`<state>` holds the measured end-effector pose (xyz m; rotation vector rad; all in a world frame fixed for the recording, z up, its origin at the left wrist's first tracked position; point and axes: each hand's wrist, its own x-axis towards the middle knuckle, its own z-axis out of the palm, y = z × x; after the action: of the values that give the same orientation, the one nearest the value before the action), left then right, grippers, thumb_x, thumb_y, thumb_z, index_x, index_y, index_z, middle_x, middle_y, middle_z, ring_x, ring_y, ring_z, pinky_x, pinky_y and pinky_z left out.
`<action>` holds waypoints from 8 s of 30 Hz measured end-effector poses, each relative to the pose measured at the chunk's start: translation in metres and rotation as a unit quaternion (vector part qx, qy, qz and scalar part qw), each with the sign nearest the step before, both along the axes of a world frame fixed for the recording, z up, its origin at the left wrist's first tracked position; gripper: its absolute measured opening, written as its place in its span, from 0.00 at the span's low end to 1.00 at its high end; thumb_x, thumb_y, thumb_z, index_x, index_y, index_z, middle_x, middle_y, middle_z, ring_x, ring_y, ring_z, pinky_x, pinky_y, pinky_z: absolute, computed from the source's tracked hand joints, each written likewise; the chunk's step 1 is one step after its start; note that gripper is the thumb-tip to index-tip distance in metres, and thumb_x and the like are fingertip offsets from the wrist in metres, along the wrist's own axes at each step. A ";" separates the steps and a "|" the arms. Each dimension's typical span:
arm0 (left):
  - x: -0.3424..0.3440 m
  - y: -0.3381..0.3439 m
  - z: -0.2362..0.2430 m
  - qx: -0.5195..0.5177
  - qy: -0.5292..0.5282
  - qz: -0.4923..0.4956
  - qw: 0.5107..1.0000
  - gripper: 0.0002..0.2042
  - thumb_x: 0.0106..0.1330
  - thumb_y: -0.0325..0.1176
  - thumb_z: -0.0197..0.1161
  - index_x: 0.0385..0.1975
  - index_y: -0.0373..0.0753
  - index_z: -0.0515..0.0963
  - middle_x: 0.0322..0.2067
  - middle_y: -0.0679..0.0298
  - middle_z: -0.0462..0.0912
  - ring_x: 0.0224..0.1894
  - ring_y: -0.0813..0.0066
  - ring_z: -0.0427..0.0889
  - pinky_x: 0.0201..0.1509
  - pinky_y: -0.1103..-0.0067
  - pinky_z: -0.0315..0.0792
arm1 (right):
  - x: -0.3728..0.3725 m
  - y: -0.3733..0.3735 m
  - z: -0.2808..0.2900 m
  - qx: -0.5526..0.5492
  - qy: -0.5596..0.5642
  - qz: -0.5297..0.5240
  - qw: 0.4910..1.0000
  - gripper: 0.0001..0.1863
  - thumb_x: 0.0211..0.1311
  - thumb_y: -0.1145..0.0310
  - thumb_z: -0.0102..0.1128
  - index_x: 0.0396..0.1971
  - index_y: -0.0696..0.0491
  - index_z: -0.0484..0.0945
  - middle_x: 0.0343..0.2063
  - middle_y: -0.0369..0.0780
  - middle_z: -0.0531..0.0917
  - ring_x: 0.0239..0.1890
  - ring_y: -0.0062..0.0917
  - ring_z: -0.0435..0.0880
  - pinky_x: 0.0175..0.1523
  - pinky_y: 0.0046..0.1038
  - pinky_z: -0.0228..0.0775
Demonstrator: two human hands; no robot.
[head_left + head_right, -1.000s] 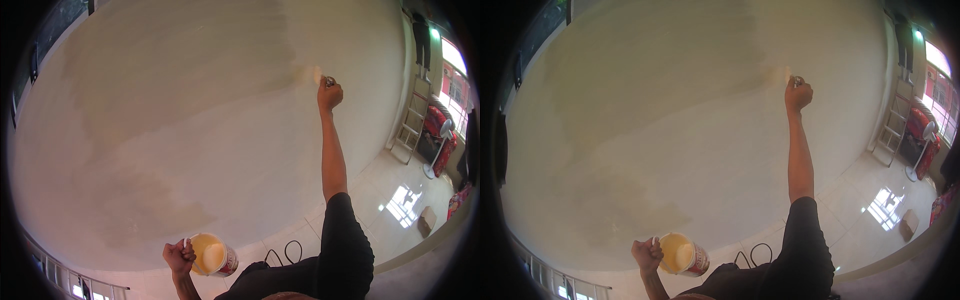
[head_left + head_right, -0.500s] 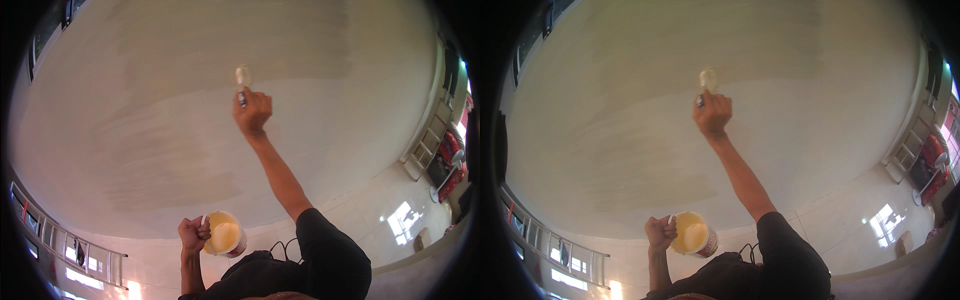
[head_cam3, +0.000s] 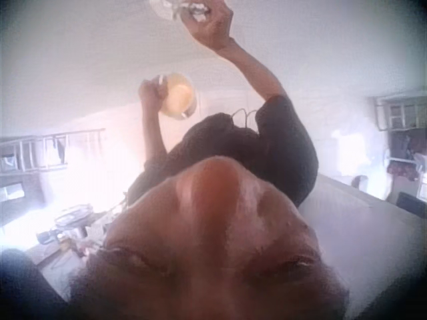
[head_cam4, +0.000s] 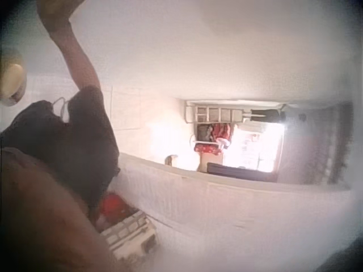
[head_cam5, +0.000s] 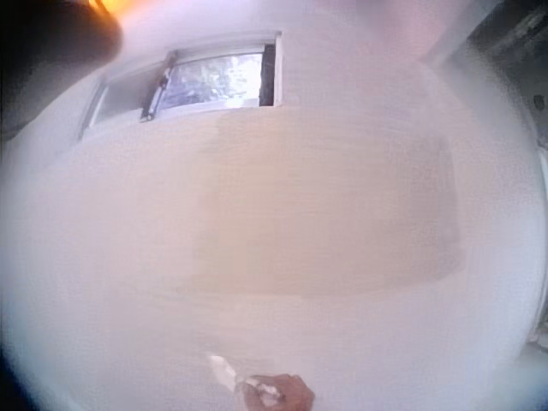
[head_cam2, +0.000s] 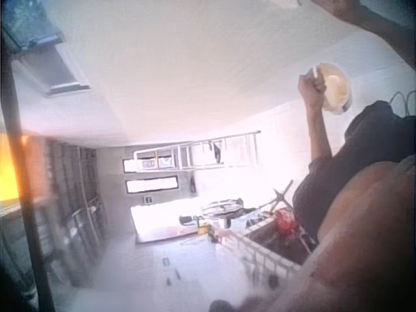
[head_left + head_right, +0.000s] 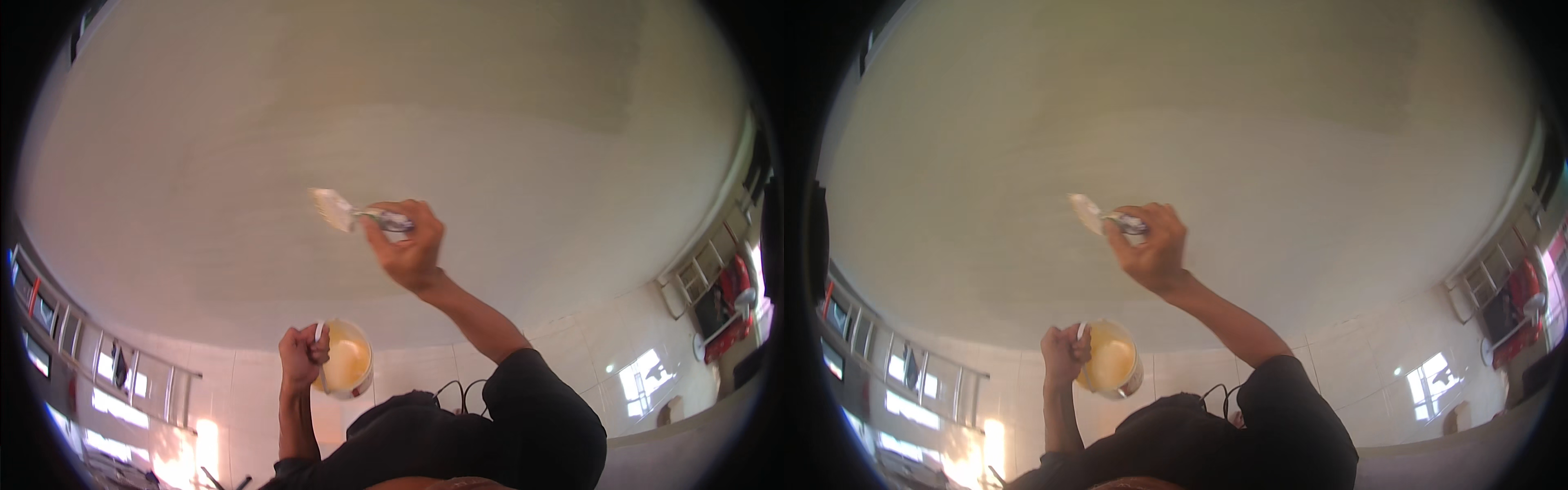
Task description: The person paints a white ceiling using a paintbrush and a small bucket of yellowish paint. They repeatedly dip the brush into the bucket and apply paint in short strokes to the ceiling surface.
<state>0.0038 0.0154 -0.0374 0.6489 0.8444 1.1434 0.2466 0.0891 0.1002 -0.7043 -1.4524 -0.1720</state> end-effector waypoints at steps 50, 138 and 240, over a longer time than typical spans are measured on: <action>0.042 -0.025 0.050 0.012 -0.025 -0.059 0.998 0.17 0.58 0.38 0.43 0.33 0.29 0.74 0.21 0.70 0.65 0.19 0.84 0.47 0.20 0.85 0.46 | 0.018 -0.084 -0.128 -0.099 -0.342 0.090 0.930 0.14 0.42 0.69 0.73 0.33 0.50 0.84 0.24 0.35 0.78 0.31 0.26 0.77 0.33 0.29 0.66; 0.046 -0.020 0.038 0.013 0.014 -0.079 0.997 0.20 0.58 0.41 0.43 0.33 0.30 0.75 0.19 0.70 0.62 0.21 0.86 0.49 0.20 0.85 0.46 | 0.014 -0.078 -0.159 -0.262 -0.173 0.186 0.931 0.10 0.50 0.66 0.70 0.31 0.53 0.85 0.21 0.40 0.83 0.22 0.30 0.81 0.30 0.29 0.73; 0.043 -0.013 0.007 -0.006 -0.010 -0.015 1.000 0.23 0.56 0.52 0.42 0.33 0.37 0.73 0.15 0.76 0.56 0.15 0.86 0.49 0.19 0.85 0.45 | 0.322 0.074 0.016 -0.005 0.274 -0.063 0.960 0.08 0.58 0.71 0.68 0.32 0.61 0.86 0.25 0.37 0.87 0.29 0.19 0.85 0.37 0.22 0.76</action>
<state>0.0463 0.0029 -0.0303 0.6362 0.8215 1.1157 0.5682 0.1628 0.1166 -0.7795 -0.8803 -0.0590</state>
